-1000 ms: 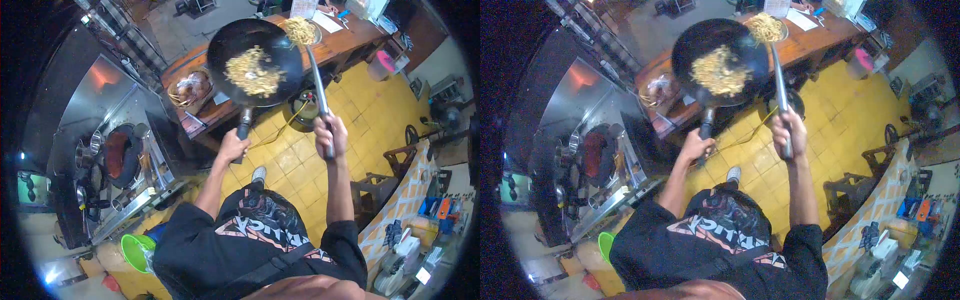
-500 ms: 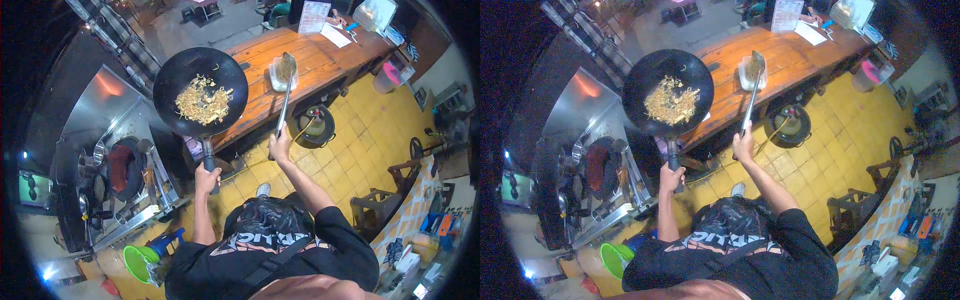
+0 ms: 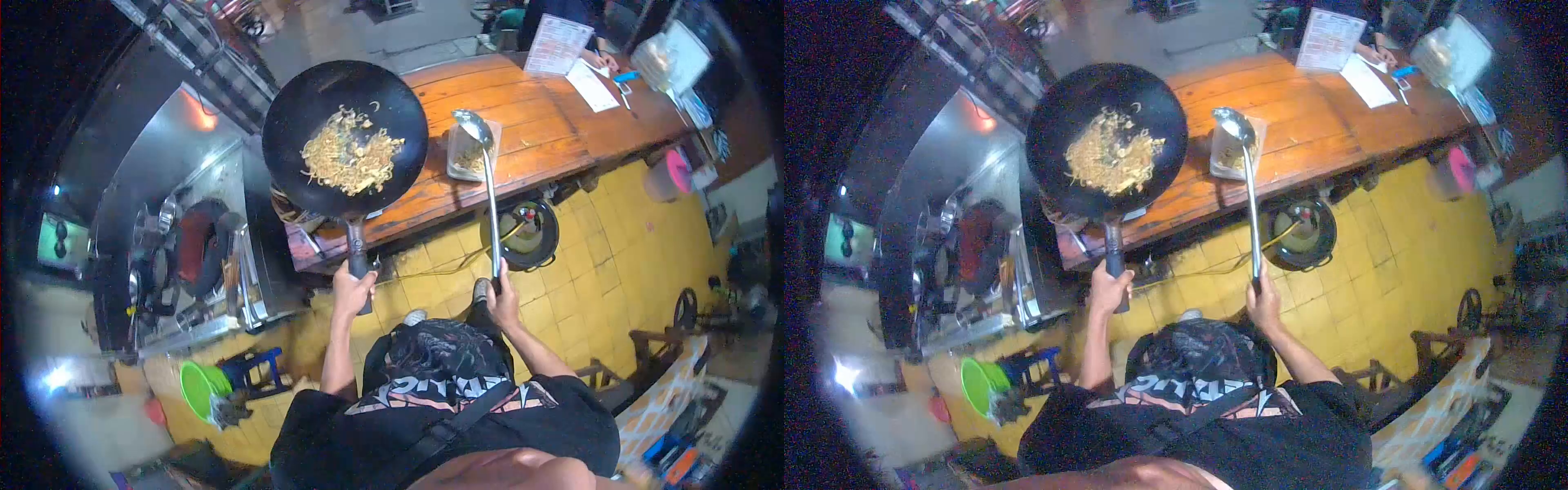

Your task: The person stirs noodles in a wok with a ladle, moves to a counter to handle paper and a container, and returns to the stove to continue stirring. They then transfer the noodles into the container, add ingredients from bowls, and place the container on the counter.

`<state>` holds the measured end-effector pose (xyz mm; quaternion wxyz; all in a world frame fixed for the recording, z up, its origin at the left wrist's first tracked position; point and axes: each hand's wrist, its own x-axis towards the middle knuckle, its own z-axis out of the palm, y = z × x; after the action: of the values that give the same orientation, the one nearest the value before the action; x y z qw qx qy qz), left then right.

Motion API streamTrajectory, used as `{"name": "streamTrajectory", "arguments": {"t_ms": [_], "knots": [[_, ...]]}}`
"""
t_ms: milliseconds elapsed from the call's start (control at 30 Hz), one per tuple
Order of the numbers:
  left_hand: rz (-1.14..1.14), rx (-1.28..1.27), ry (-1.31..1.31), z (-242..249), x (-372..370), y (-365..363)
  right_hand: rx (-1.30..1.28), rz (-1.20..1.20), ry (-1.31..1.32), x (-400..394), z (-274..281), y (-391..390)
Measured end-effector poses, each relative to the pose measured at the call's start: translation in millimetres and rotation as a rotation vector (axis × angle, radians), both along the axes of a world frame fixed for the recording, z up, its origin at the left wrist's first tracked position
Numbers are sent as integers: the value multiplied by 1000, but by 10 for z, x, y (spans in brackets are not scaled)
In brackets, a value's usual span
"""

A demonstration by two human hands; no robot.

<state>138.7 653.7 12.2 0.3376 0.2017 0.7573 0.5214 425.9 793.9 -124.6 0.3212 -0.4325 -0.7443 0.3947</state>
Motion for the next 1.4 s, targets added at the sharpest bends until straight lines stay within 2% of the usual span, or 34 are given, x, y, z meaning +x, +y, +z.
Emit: {"name": "streamTrajectory", "arguments": {"t_ms": [33,100,133,167,233,300,333,433,533,567,600,633,700,733,767,833,867,900,967,1033,1100,1133,1200,1300,1333,1400], "knots": [[29,-6,2,-26,127,123,49,27,-68,178,186,127],[48,53,22,-150,363,317,303,80,-65,454,145,513],[67,67,75,-252,470,410,276,130,-141,543,228,696],[85,56,67,-261,611,515,442,187,-69,528,311,954],[125,138,48,-631,826,684,403,300,-137,436,483,1350],[168,143,93,-550,1146,879,446,324,-154,152,489,1628],[179,24,134,-366,1303,1003,488,321,-176,73,481,1764],[224,3,152,-449,1453,1249,463,398,-328,113,427,2034],[211,19,160,-532,1336,1439,459,434,-381,677,21,2274],[216,20,165,-544,1326,1483,451,444,-391,785,85,2269],[225,44,138,-537,1318,1521,333,476,-521,926,183,2283],[218,44,142,-496,1288,1558,331,469,-518,897,293,2312],[206,-10,234,-411,1330,1565,271,529,-5,793,455,2371],[214,-46,221,-342,1353,1599,279,501,19,639,548,2405],[216,-49,225,-381,1366,1597,277,503,23,495,602,2420],[232,-110,336,-494,1371,1587,381,375,-152,276,672,2474],[232,-117,336,-526,1371,1595,380,370,-132,267,568,2522],[236,-132,383,-563,1363,1623,373,369,-131,355,420,2559],[237,-142,435,-503,1383,1688,415,365,-335,673,119,2677],[236,-161,619,-268,1416,1800,490,372,-221,1050,-17,2726],[262,-147,601,-302,1377,1845,321,431,-408,1348,111,2676],[302,-142,575,-321,1377,1854,323,429,-409,1317,208,2697],[311,-134,581,-304,1383,1846,287,480,81,1108,394,2654],[329,-154,587,-239,1457,1841,340,388,-17,701,406,2625],[332,-136,587,-270,1476,1825,362,352,-139,657,417,2613],[332,-118,591,-284,1488,1814,362,364,-188,822,164,2678]]}}
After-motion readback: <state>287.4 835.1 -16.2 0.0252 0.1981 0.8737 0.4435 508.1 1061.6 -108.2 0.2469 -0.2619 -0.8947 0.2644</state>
